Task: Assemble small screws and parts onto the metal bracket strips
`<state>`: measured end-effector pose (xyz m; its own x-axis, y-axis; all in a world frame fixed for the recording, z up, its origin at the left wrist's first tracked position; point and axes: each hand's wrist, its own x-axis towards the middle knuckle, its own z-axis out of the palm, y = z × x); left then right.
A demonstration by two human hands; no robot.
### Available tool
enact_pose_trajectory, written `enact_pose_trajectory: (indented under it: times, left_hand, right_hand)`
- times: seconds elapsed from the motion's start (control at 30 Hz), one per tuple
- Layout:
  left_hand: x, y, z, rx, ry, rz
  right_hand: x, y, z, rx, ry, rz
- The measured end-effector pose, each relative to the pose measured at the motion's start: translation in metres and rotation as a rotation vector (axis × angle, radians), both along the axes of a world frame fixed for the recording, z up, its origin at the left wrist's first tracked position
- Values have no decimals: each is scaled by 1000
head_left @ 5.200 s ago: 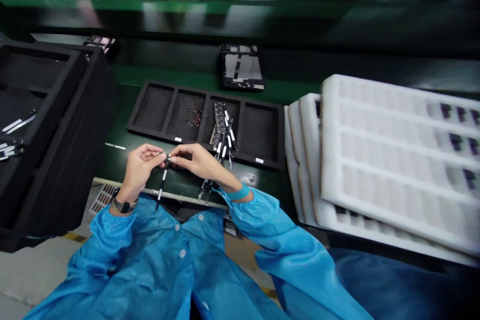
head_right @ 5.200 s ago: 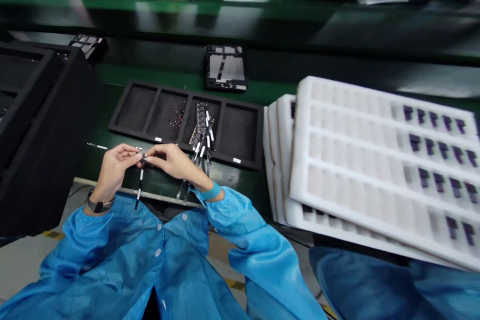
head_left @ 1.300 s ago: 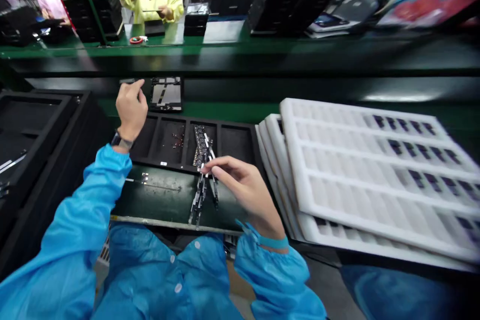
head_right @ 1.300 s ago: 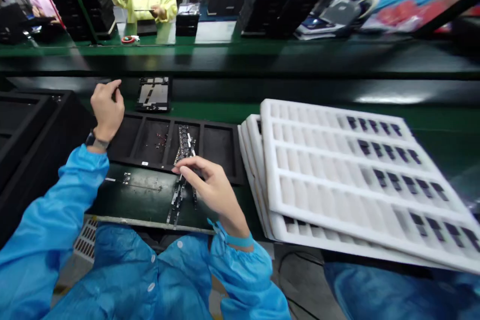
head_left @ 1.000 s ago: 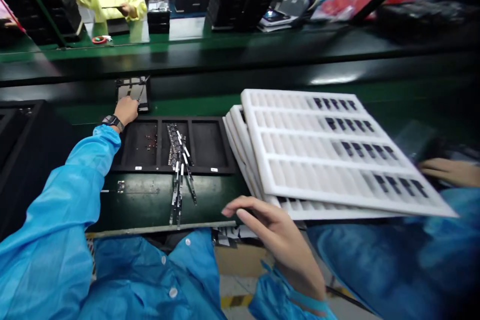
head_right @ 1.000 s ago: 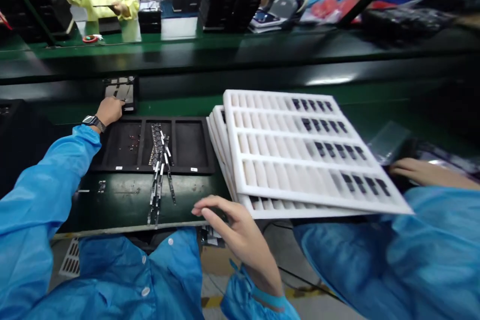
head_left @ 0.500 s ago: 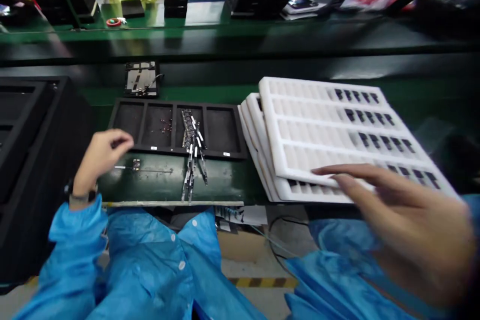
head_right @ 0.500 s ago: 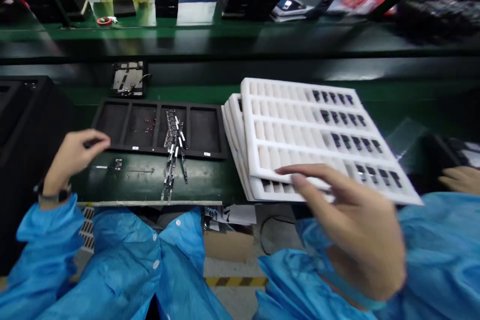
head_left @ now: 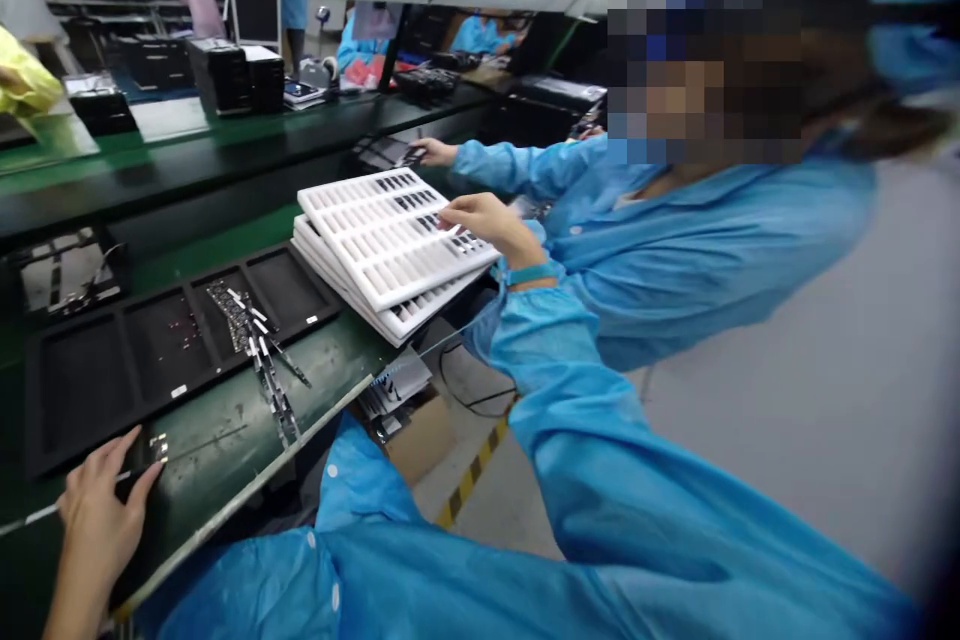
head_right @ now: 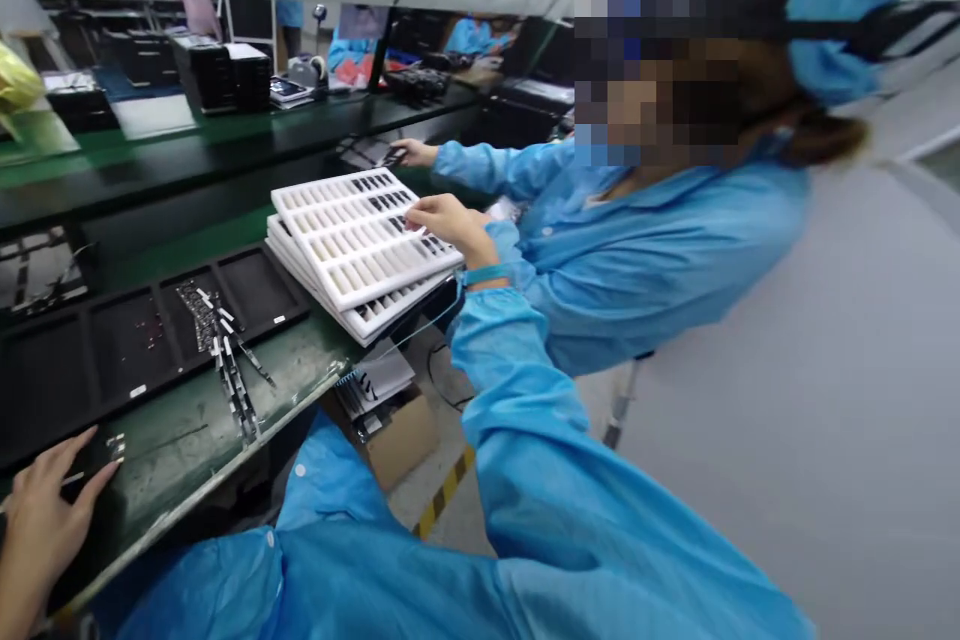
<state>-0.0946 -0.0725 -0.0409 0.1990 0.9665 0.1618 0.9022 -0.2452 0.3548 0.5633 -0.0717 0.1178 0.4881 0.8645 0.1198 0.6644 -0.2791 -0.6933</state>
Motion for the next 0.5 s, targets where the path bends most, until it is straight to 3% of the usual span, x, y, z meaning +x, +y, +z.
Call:
enact_pose_trajectory:
  times: [0.1,0.27,0.37,0.5]
  left_hand:
    - [-4,8,-1,-13,34,-34]
    - [-4,13,-1,-94,-6,-2]
    - [-5,15,5,-180,-50,19]
    - [-6,18,10,-286,-187,44]
  right_hand:
    - [15,21,-6,-129,-119,-1]
    - [30,46,-11,-401,-345,139]
    - [33,54,-19,-412,-431,183]
    - [40,52,-28,-303,-505,227]
